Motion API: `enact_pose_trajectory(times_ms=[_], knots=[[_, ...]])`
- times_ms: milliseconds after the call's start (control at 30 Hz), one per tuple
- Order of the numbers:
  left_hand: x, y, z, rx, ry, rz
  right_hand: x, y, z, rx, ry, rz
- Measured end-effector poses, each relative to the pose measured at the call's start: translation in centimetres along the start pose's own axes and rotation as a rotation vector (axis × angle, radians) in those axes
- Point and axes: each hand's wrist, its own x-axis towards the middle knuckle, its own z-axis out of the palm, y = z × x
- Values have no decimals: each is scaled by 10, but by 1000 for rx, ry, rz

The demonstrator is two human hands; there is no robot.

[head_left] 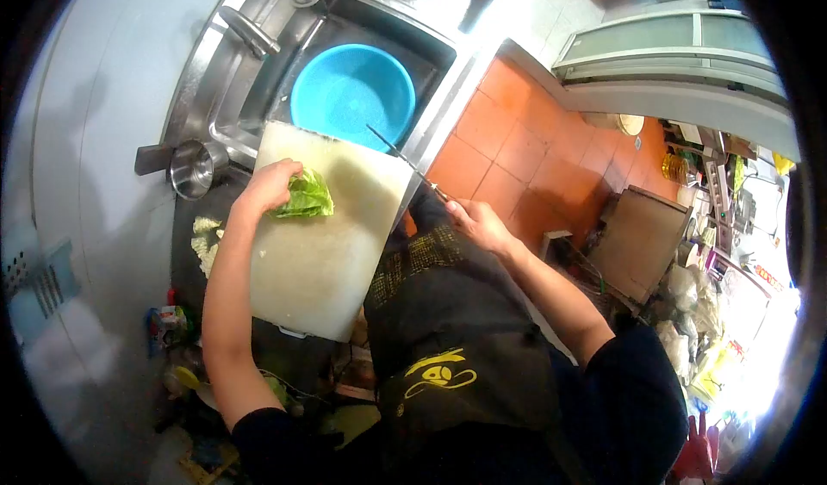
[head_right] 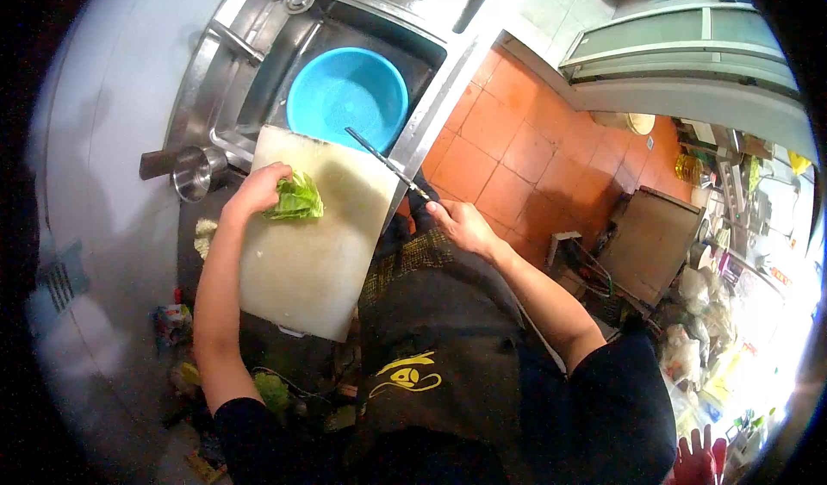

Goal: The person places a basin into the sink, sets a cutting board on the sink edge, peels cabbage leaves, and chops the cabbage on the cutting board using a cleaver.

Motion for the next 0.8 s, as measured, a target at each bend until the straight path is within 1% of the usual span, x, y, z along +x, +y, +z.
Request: enact_pose_trajectory(times_ms=[33,133,233,333,433,533,633,733,800], knots=[[0,0,4,-15,39,9,-2,-3,-1,-7,9,20],[-7,-3,7,-3,37,59,-4,-4,-3,0,30,47],[-12,2,-2,-59,-67,6,-3,-1,-3,19,45,43],[-12,16,-10,-91,-97,-72,1,2,-1,26,24,55],[-4,29,0,42,-72,-156,2,0,0,27,14,46],[-2,26,17,229,96,12,3,3,0,4,19,29],[0,31,15,457,74,19,5,6,1,-1,23,39],[-2,18,17,622,285,291,4,1,-1,-3,31,45],[4,15,19,406,54,130,4,-1,-1,-6,32,45]])
